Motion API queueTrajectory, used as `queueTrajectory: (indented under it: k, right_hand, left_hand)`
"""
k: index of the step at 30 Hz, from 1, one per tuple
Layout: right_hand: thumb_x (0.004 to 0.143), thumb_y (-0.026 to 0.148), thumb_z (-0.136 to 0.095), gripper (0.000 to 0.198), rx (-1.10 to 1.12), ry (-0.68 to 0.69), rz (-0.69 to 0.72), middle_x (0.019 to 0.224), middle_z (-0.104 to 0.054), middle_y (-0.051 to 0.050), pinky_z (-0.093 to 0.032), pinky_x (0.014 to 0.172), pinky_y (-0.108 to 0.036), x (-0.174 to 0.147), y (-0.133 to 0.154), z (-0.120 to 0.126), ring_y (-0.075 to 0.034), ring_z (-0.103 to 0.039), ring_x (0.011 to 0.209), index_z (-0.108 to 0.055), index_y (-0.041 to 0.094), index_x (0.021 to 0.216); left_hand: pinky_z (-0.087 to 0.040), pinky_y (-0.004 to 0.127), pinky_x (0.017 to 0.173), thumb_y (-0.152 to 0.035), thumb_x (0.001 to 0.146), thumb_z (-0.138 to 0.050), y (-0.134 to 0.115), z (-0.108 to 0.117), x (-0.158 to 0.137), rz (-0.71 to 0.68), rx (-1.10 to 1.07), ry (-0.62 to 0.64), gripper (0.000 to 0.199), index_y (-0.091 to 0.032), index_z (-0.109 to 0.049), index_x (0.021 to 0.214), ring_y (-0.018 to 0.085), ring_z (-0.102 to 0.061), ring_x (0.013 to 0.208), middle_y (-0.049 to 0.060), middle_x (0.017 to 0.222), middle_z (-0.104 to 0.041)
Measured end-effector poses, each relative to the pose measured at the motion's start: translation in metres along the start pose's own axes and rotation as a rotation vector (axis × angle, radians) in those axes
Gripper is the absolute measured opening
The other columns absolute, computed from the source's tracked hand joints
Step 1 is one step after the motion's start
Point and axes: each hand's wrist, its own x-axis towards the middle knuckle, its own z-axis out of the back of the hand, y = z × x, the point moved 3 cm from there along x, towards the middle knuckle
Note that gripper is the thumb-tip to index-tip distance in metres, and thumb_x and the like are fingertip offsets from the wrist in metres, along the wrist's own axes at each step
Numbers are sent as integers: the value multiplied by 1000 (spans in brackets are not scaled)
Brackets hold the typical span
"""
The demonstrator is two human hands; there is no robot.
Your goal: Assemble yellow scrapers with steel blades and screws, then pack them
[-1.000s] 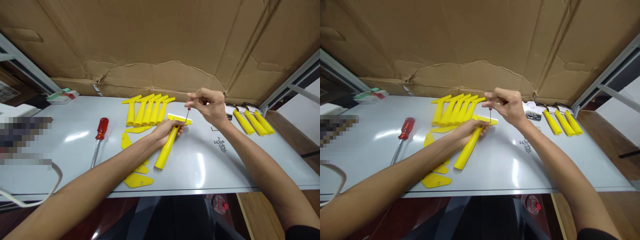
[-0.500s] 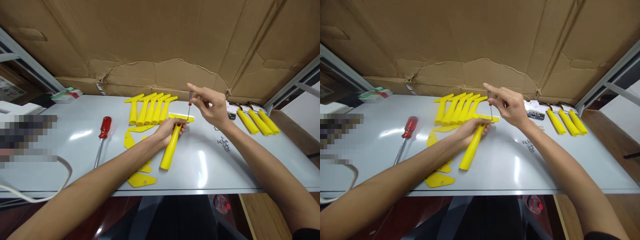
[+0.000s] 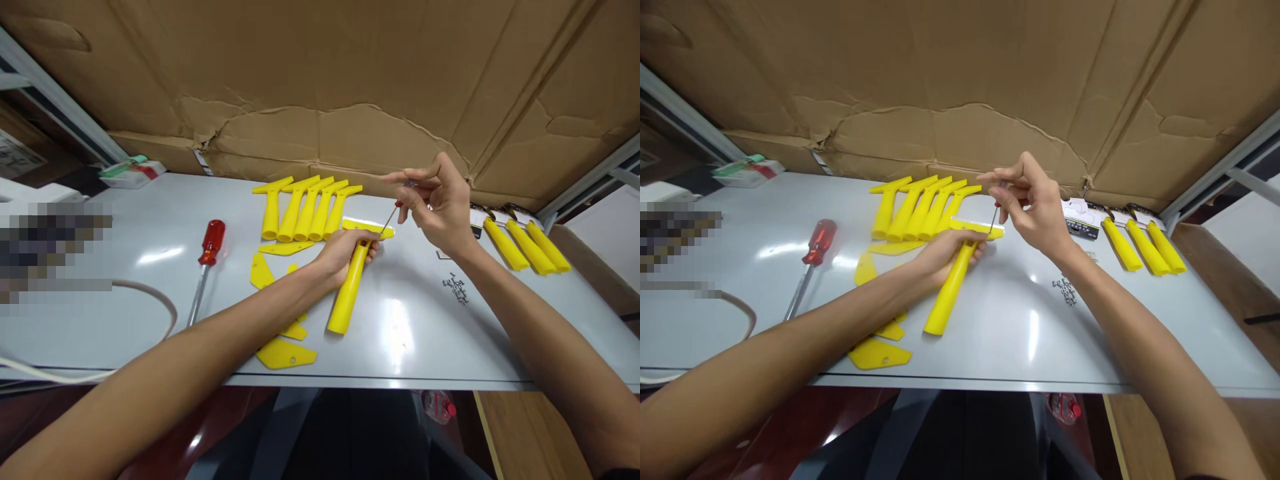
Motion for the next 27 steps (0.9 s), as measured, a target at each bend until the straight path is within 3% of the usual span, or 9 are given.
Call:
queueTrajectory:
  k: [3,6,12,18,23,27]
  right_hand:
    - [92,53,-74,34,-85,-61,-4,92,-75,-1,-55,50,-31,-1,-4,1,-18,-71,72,-66,29,115]
    - [94,53,-73,31,-126,-76,43,83,-72,-1,-59,59,-33,-3,-1,1,-20,-73,78,-70,29,114]
    - [103,45,-60,29,-44,21,-27,109,-76,-5,-60,57,-31,-2,3,-4,-14,-69,71,-63,28,127]
    - [91,45,-78,28,-191,-88,67,88,-72,-3,-57,61,-33,-3,2,2,-18,-68,72,-70,28,111]
    - [104,46,-59,25,-132,1,35,111,-73,-5,-58,62,-34,-3,3,-3,-15,-66,69,-64,29,122]
    - [97,48,-70,31,-222,-20,55,97,-73,-3,-58,63,-34,-4,5,-3,-17,-67,73,-66,29,121]
  left_hand:
    - [-39,15,42,-3,82,-63,-1,1,0,-12,-4,-5,7,-9,-63,77,7,-53,50,3,65,-59]
    - [-39,16,42,-4,81,-65,-1,-1,-2,-8,0,-6,7,-9,-63,77,8,-53,50,3,64,-59]
    - [-39,16,44,-3,81,-66,-1,-4,-4,-9,13,-15,8,-9,-64,76,8,-52,51,4,64,-59]
    - [-39,18,45,-4,83,-64,0,-4,-5,-27,36,2,10,-9,-64,74,8,-53,51,4,64,-60]
    - [-38,18,45,-4,81,-66,1,-3,-4,-46,32,8,9,-10,-64,74,9,-53,51,4,63,-59]
    - [-38,18,45,-4,81,-66,0,-2,-3,-46,28,1,8,-10,-63,75,8,-52,51,3,64,-59]
